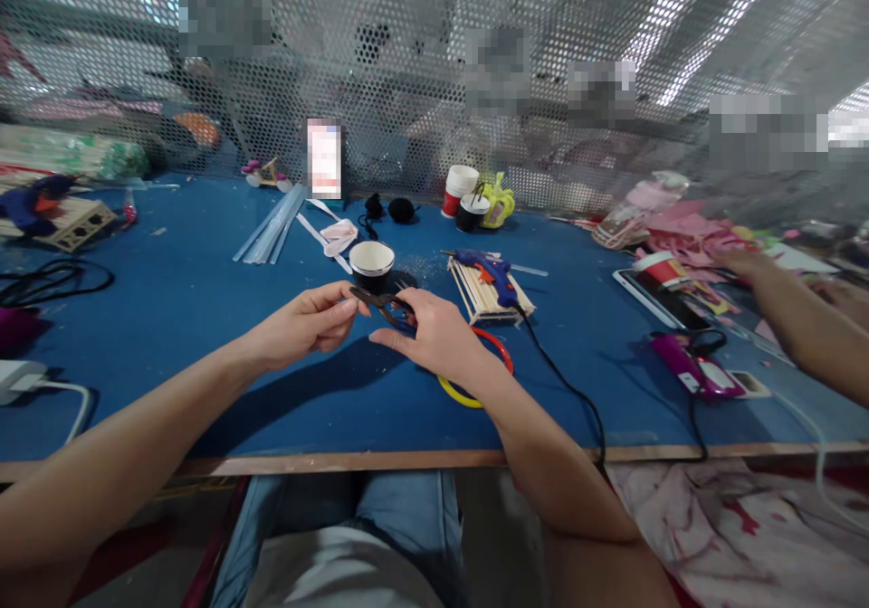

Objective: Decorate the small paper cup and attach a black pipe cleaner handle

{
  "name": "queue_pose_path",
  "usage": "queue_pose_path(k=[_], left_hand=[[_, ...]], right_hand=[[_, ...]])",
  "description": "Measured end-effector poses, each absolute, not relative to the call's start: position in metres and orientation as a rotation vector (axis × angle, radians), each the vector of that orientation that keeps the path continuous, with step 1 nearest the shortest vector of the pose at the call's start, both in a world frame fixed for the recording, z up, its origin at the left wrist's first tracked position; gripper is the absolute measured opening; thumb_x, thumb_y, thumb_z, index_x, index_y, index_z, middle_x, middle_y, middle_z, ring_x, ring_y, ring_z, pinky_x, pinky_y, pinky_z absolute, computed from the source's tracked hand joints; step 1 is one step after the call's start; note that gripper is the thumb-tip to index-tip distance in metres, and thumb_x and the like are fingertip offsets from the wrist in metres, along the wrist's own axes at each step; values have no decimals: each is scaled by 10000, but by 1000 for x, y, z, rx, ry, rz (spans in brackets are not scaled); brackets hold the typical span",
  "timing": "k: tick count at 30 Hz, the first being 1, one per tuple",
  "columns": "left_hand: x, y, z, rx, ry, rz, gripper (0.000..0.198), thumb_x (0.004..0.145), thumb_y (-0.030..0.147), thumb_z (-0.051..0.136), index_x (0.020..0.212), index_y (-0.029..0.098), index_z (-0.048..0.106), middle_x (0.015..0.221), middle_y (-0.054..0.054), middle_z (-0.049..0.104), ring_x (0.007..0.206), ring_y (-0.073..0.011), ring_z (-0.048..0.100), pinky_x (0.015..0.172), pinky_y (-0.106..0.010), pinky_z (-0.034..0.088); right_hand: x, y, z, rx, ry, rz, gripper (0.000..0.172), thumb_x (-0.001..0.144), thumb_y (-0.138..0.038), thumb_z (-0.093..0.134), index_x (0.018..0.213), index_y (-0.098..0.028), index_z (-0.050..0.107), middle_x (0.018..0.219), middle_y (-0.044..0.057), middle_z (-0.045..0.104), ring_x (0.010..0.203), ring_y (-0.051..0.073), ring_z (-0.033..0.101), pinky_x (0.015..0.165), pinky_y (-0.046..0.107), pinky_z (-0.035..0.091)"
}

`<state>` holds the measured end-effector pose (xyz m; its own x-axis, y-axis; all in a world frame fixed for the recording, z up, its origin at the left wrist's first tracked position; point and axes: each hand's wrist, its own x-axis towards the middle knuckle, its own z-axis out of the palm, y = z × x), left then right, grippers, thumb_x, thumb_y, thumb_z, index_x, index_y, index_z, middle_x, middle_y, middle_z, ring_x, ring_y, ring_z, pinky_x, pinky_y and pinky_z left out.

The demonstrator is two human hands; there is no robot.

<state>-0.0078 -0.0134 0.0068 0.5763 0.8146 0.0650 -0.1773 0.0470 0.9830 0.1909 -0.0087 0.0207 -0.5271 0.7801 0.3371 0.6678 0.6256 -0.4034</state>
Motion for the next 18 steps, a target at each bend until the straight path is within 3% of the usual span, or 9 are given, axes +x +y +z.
queue_pose_path(k=[8,18], left_hand=[[-7,-14,8,1341,635,845,244,831,404,468,837,162,496,498,90,203,415,-35,176,411,-175,162],[-3,-14,6,1513,789,985,238,844,388,441,840,158,502,501,77,264,435,-46,234,417,-187,194]], right_hand=[[190,-11,20,-1208,-2343,356,349,772,-496,529,842,-155,559,692,17,577,610,125,504,571,238,352],[190,-9,17,-1198,-2338,384,412,756,-517,541,966,-163,562,828,45,614,710,157,543,629,262,381]])
